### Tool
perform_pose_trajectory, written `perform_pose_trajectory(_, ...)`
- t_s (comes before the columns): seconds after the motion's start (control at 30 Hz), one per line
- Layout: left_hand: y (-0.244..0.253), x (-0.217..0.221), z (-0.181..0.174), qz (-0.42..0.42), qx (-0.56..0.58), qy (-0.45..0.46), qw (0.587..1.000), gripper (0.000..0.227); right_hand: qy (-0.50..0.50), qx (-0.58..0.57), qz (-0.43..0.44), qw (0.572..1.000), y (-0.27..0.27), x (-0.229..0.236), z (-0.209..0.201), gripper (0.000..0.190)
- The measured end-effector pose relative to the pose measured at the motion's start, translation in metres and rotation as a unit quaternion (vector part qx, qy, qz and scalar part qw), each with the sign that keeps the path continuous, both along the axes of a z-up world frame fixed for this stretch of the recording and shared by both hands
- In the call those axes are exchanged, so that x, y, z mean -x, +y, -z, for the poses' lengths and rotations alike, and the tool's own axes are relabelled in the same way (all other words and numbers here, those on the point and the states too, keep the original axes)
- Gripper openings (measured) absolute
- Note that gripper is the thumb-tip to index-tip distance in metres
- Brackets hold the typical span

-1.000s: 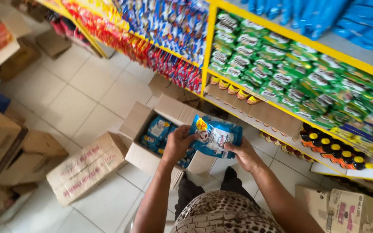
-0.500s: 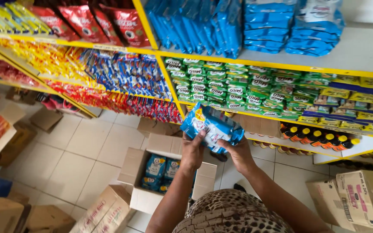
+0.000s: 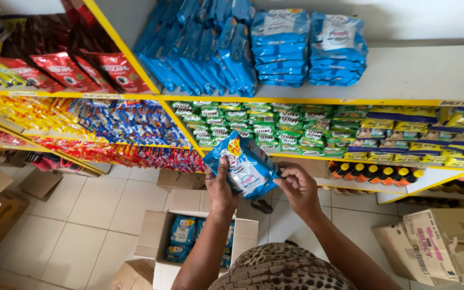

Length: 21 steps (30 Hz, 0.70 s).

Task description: Stocking detergent packets from a cardboard box onto a retail shelf.

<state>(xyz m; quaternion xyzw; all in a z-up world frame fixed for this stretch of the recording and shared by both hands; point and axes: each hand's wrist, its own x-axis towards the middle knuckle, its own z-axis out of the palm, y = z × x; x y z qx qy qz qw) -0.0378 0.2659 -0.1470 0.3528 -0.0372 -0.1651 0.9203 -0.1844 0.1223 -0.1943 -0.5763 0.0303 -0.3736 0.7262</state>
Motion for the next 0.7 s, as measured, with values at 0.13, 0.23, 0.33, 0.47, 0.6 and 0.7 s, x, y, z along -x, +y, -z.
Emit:
perform_pose_trajectory(0.13, -0.02, 0.003, -0.02, 0.0, -0.011, -0.022, 1.0, 0.02, 0.027, -0.047, -0.03, 0.998, -0.018, 0.013, 0.004, 0.014)
perform_pose_trajectory(0.23, -0.034, 0.007, -0.046, 0.011, -0.038, -0.066, 0.997, 0.019, 0.063, -0.115, -0.051, 0.99, -0.035, 0.021, 0.003, 0.015)
perform_pose_trajectory(0.33, -0.045, 0.002, -0.045, 0.004, -0.1, -0.171, 0.98, 0.014, 0.028, -0.097, -0.123, 0.987, -0.054, 0.027, -0.011, 0.022)
perform_pose_trajectory(0.47, -0.071, 0.025, -0.071, 0.026, -0.192, -0.211, 0.958, 0.015, 0.047, -0.049, -0.11, 0.992, -0.055, 0.026, -0.08, 0.071)
perform_pose_trajectory(0.6, -0.105, 0.043, -0.06, 0.081, -0.23, -0.274, 0.93, 0.016, 0.061, -0.036, -0.021, 0.997, -0.069, 0.031, -0.078, 0.069)
perform_pose_trajectory(0.7, -0.124, 0.051, -0.063, 0.131, -0.213, -0.284, 0.926, 0.034, 0.055, -0.073, 0.032, 0.995, -0.09, 0.038, -0.057, 0.052)
